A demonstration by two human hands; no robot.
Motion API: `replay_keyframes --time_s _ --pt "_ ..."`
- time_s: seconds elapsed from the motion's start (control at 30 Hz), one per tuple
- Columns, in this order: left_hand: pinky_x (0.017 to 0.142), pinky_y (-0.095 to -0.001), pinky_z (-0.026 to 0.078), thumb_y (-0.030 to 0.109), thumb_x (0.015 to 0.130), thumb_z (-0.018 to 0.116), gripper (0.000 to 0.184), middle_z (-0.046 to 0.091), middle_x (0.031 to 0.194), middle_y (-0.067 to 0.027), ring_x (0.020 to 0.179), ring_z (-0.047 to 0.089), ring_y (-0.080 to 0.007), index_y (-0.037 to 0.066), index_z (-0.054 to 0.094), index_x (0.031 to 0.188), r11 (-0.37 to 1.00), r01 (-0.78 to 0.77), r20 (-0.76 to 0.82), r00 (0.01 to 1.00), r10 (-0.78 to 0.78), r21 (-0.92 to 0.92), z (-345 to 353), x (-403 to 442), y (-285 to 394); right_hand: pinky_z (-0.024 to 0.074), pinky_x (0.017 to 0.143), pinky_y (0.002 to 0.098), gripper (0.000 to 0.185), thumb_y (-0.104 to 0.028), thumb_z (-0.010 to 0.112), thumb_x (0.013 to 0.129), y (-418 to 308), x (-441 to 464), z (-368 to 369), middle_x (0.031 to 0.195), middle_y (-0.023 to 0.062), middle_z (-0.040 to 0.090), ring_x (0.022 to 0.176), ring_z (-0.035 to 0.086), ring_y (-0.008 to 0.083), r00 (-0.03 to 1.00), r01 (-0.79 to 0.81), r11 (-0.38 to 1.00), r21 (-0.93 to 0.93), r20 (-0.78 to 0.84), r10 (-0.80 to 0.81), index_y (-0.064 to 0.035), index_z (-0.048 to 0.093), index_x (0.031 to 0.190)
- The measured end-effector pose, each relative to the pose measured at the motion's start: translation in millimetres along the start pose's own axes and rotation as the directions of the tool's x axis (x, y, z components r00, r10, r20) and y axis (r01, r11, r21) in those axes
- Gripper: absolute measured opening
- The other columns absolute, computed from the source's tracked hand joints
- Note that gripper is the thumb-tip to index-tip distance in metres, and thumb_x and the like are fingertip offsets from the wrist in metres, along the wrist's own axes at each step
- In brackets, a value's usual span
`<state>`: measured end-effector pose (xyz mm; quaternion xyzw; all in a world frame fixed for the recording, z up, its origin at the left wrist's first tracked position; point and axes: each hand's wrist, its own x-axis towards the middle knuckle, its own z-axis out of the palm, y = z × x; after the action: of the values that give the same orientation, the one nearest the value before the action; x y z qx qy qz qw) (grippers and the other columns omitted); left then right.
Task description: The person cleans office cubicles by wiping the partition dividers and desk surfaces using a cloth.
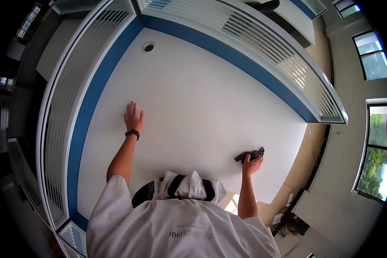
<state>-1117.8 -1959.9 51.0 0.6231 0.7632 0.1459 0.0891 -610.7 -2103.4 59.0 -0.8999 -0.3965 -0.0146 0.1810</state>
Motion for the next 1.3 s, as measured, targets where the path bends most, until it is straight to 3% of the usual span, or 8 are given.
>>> replay_keyframes --time_s 0.17,0.4,0.57,0.83,0.9,1.03,1.1,1.3 --pt "0.111 -0.0494 0.013 0.023 0.088 0.045 0.058 0.021 0.149 -0.0005 0.138 0.017 -0.0223 0.014 0.025 0.141 0.988 0.081 -0.018 0.997 -0.080 0.130 1 -18 5 0.0392 0.078 0.0448 0.032 -0.028 0.058 0.072 -62 77 44 0.094 0.0119 0.048 0.095 0.048 0.0330 0.985 0.167 0.986 0.020 0.040 -0.167 -0.0072 0.046 0.093" --pt "0.109 -0.0527 0.016 0.020 0.078 0.052 0.066 0.027 0.147 -0.0021 0.136 0.022 -0.0252 0.013 0.029 0.139 0.992 0.126 0.041 0.991 -0.127 0.030 -16 -23 19 0.0382 0.084 0.0467 0.033 -0.029 0.052 0.075 -320 156 145 0.101 0.0146 0.050 0.101 0.048 0.0340 0.826 0.561 0.828 -0.022 0.083 -0.557 -0.0047 0.049 0.097" --pt "0.108 -0.0533 0.016 0.019 0.075 0.055 0.066 0.029 0.146 -0.0035 0.135 0.025 -0.0262 0.012 0.034 0.137 0.991 0.130 0.092 0.987 -0.131 0.015 -15 -28 17 0.0379 0.084 0.0484 0.036 -0.031 0.051 0.078 -523 118 214 0.099 0.0241 0.048 0.095 0.048 0.0389 0.735 0.676 0.736 0.023 0.050 -0.676 -0.0014 0.048 0.100" --pt "0.107 -0.0541 0.018 0.018 0.071 0.054 0.062 0.034 0.143 -0.0040 0.133 0.029 -0.0274 0.011 0.041 0.132 0.990 0.140 0.102 0.985 -0.139 -0.005 -16 -34 19 0.0339 0.089 0.0440 0.037 -0.028 0.052 0.080 -673 41 253 0.113 0.0174 0.049 0.104 0.044 0.0330 0.598 0.792 0.576 0.201 -0.065 -0.799 -0.0040 0.056 0.107" --pt "0.107 -0.0541 0.018 0.017 0.071 0.054 0.062 0.034 0.143 -0.0041 0.133 0.029 -0.0274 0.011 0.041 0.132 0.990 0.144 0.106 0.984 -0.142 -0.006 -12 -34 14 0.0296 0.104 0.0458 0.058 -0.030 0.047 0.086 -689 14 275 0.124 0.0208 0.050 0.121 0.042 0.0371 0.469 0.883 0.443 0.157 -0.229 -0.853 -0.0065 0.030 0.136" --pt "0.108 -0.0533 0.016 0.016 0.072 0.052 0.063 0.034 0.143 -0.0055 0.134 0.028 -0.0282 0.010 0.040 0.133 0.991 0.129 0.103 0.987 -0.126 -0.026 -16 -38 19 0.0209 0.108 0.0470 0.062 -0.036 0.045 0.087 -676 24 279 0.138 0.0154 0.038 0.130 0.028 0.0369 0.385 0.913 0.343 0.222 -0.187 -0.904 -0.0171 0.022 0.142" --pt "0.107 -0.0535 0.017 0.016 0.072 0.054 0.063 0.033 0.143 -0.0043 0.133 0.029 -0.0270 0.011 0.039 0.134 0.993 0.110 0.072 0.992 -0.107 -0.035 -17 -30 17 0.0331 0.096 0.0443 0.034 -0.021 0.050 0.082 -651 12 256 0.122 0.0147 0.050 0.110 0.045 0.0321 0.227 0.918 0.134 0.374 -0.218 -0.949 -0.0034 0.058 0.110" --pt "0.109 -0.0517 0.012 0.011 0.072 0.052 0.065 0.030 0.145 -0.0059 0.135 0.024 -0.0281 0.010 0.036 0.135 0.995 0.087 0.045 0.995 -0.085 -0.056 -17 -25 19 0.0330 0.102 0.0416 0.040 -0.010 0.058 0.072 -505 -61 151 0.130 0.0109 0.047 0.120 0.042 0.0298 0.087 0.798 0.029 0.603 -0.068 -0.994 -0.0038 0.058 0.112"
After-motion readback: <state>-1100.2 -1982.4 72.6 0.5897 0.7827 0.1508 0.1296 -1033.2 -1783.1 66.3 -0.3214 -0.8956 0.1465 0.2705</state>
